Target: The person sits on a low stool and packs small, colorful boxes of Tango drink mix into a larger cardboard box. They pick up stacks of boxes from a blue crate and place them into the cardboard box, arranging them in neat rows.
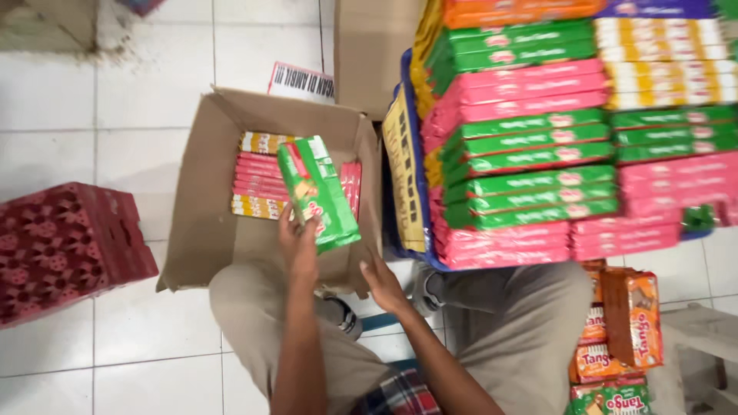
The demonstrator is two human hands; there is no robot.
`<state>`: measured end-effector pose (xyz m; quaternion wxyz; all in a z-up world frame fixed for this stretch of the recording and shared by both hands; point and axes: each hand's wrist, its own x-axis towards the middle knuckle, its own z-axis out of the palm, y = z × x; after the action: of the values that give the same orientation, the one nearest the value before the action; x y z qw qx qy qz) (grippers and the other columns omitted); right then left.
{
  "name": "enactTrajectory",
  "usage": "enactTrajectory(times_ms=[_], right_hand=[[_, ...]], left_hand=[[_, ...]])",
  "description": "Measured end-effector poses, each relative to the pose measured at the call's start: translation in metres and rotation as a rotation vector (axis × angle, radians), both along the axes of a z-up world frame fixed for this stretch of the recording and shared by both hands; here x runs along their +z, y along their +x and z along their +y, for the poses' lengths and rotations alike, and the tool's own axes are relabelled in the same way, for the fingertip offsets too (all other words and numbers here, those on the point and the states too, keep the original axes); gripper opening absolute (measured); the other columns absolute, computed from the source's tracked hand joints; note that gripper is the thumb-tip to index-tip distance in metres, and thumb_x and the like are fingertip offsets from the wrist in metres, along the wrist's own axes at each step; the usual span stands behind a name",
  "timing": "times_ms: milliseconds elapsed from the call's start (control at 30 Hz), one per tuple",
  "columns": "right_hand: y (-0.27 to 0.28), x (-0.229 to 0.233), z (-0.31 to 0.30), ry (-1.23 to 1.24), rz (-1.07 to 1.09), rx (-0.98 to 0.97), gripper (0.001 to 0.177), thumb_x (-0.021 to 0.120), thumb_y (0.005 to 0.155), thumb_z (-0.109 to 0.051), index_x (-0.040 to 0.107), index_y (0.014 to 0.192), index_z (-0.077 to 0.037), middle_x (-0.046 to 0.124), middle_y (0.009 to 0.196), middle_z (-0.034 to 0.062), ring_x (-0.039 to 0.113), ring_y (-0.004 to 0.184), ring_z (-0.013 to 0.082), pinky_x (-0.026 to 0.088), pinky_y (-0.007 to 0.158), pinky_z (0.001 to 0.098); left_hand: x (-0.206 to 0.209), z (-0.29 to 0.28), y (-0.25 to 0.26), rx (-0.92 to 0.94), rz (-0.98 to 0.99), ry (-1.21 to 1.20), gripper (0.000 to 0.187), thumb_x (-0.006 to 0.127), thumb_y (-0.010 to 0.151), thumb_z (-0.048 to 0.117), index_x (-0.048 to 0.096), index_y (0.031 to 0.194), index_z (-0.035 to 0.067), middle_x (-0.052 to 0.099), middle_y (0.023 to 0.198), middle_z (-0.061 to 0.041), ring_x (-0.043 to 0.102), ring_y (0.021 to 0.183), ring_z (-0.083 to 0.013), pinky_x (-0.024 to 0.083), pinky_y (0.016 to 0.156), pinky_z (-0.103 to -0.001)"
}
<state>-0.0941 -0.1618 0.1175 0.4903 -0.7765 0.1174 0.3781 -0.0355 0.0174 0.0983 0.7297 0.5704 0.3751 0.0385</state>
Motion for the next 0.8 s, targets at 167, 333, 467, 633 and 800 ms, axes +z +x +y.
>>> enactTrajectory(times_ms=[167,333,467,633,800], right_hand=[[0.008,0.074,-0.005,0.555,-0.368,-0.186,0.095,0.055,0.097,-0.061,0.021,0.166,-0.005,0.026,0.167,0.0253,0.031,0.148,0.0390,0.027,0.123,0.0526],[0.021,0.120,-0.027,0.823,-0.386,-0.301,0.103,0.078,0.078,-0.035,0.026,0.164,-0.013,0.054,0.150,0.0163,0.057,0.130,0.0211,0.047,0.108,0.0329],[0.023,0.185,-0.059,0.584,-0.479,-0.484,0.094,0.083,0.064,-0.012,0.046,0.151,-0.008,0.068,0.131,0.0138,0.067,0.111,0.0214,0.057,0.092,0.0331],[0.063,0.237,-0.141,0.329,-0.910,-0.363,0.100,0.094,0.052,-0.022,0.053,0.142,-0.004,0.072,0.123,0.0115,0.069,0.108,0.0197,0.059,0.091,0.0327],[0.130,0.332,-0.183,-0.572,-1.222,0.097,0.096,0.084,0.061,-0.039,0.049,0.147,-0.017,0.072,0.121,0.0077,0.070,0.090,0.0248,0.060,0.070,0.0396]], left_hand=[[0.067,-0.001,-0.070,-0.003,-0.370,-0.266,0.080,0.067,0.083,0.011,0.036,0.156,-0.001,0.053,0.135,-0.019,0.063,0.116,-0.0273,0.058,0.091,-0.037],[0.104,-0.031,-0.097,-0.133,-0.414,-0.376,0.091,0.070,0.073,0.001,0.040,0.159,0.006,0.061,0.143,-0.015,0.062,0.121,-0.0266,0.054,0.094,-0.043],[0.161,-0.062,-0.101,-0.507,-0.628,-0.124,0.081,0.067,0.085,0.032,0.039,0.155,0.002,0.051,0.152,-0.015,0.051,0.135,-0.0225,0.043,0.110,-0.038],[0.072,-0.096,-0.089,-0.679,-0.378,0.041,0.069,0.043,0.096,0.054,0.048,0.154,0.017,0.046,0.163,-0.004,0.048,0.146,-0.0188,0.057,0.098,-0.039],[0.044,-0.149,-0.083,-0.937,-0.269,0.400,0.056,0.041,0.104,0.038,0.046,0.154,0.013,0.044,0.161,-0.009,0.040,0.150,-0.0260,0.028,0.122,-0.039]])
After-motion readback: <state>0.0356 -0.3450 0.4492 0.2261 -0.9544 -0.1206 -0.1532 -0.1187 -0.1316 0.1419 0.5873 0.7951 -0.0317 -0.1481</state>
